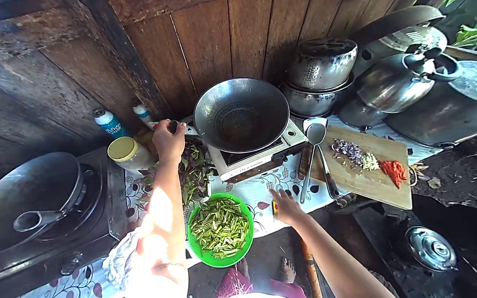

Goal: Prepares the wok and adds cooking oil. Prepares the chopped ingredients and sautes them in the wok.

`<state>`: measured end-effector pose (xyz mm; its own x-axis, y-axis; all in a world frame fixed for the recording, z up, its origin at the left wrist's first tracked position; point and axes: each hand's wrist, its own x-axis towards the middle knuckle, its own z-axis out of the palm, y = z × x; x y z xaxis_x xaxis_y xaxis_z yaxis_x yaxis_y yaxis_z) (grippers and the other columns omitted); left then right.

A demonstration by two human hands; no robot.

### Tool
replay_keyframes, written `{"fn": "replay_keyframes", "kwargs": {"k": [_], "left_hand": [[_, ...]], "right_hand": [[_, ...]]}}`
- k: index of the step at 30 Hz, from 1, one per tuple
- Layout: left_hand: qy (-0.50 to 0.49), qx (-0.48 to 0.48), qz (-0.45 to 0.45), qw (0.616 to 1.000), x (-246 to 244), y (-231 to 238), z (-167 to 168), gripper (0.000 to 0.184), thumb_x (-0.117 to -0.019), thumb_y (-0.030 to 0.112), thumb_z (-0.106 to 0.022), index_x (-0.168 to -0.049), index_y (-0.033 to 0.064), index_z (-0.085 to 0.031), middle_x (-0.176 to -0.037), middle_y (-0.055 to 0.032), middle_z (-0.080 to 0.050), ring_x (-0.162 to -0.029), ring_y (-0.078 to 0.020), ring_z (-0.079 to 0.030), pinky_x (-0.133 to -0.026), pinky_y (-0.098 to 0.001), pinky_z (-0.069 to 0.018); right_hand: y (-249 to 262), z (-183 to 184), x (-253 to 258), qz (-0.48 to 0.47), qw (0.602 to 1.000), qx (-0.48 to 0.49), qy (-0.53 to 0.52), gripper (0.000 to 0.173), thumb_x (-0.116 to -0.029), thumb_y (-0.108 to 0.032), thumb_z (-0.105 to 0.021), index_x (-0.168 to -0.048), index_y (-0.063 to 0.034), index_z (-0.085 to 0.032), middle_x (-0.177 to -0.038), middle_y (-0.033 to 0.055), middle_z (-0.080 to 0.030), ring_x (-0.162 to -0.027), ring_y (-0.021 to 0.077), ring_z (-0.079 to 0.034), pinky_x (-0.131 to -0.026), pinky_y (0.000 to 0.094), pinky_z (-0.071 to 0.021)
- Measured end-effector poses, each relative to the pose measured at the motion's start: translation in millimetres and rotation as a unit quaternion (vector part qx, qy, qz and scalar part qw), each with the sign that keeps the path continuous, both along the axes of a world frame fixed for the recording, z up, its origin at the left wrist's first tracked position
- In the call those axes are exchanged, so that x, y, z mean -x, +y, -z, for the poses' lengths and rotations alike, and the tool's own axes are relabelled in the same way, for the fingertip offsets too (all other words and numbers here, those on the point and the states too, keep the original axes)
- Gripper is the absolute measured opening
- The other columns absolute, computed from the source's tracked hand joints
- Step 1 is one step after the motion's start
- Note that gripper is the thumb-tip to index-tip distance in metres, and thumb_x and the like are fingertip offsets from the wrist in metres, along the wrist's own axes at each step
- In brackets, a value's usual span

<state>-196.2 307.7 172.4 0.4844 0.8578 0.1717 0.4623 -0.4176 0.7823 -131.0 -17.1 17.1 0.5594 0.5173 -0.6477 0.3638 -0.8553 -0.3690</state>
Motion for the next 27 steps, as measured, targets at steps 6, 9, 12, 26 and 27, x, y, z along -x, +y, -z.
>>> {"fn": "replay_keyframes", "kwargs": {"k": [6, 9, 12, 26, 27], "left_hand": [[0.053, -0.025, 0.011, 0.998, -5, 0, -13, 0.036, -0.1001, 0.027, -0.067, -0.120, -0.0033, -0.063, -0.106, -0.0221, -0.066, -0.100, -0.0336, -0.064, -0.092, -0.0536, -0.0481], [0.064, -0.023, 0.017, 0.998, -5, 2, -16, 0.038, -0.1001, 0.029, -0.068, -0.120, -0.0035, -0.062, -0.106, -0.0218, -0.066, -0.099, -0.0324, -0.063, -0.092, -0.0522, -0.0480], [0.073, -0.023, 0.020, 0.997, -3, 2, -19, 0.039, -0.1001, 0.030, -0.068, -0.119, -0.0031, -0.064, -0.105, -0.0211, -0.067, -0.099, -0.0309, -0.064, -0.092, -0.0513, -0.0486], [0.097, 0.002, 0.099, 0.990, 16, 21, -35, 0.059, -0.1025, 0.042, -0.062, -0.137, -0.0053, -0.056, -0.125, -0.0277, -0.064, -0.112, -0.0375, -0.065, -0.099, -0.0561, -0.0507], [0.098, 0.003, 0.105, 0.990, 22, 26, -42, 0.063, -0.1026, 0.044, -0.061, -0.142, -0.0054, -0.052, -0.127, -0.0282, -0.063, -0.114, -0.0382, -0.065, -0.100, -0.0563, -0.0504]], "right_hand": [[-3, 7, 12, -0.051, 0.996, 0.060, -0.034, 0.103, -0.0867, -0.009, -0.079, -0.167, -0.0216, -0.017, -0.172, 0.0202, -0.010, -0.154, 0.0494, -0.018, -0.113, 0.0697, -0.0303], [-7, 4, 14, -0.046, 0.998, 0.038, -0.028, 0.097, -0.0874, -0.002, -0.076, -0.166, -0.0182, -0.021, -0.171, 0.0196, -0.014, -0.153, 0.0494, -0.020, -0.113, 0.0702, -0.0295], [-13, 8, 16, -0.053, 0.998, 0.013, -0.036, 0.086, -0.0894, 0.005, -0.069, -0.163, -0.0147, -0.030, -0.166, 0.0200, -0.027, -0.148, 0.0485, -0.030, -0.111, 0.0678, -0.0335], [-25, 15, 25, -0.039, 0.992, -0.090, -0.081, 0.068, -0.0965, -0.002, -0.060, -0.159, -0.0018, -0.034, -0.158, 0.0235, -0.042, -0.146, 0.0445, -0.038, -0.115, 0.0627, -0.0329], [-25, 12, 26, -0.027, 0.988, -0.120, -0.091, 0.068, -0.0953, -0.003, -0.063, -0.158, 0.0003, -0.036, -0.155, 0.0256, -0.045, -0.145, 0.0454, -0.040, -0.116, 0.0615, -0.0332]]}}
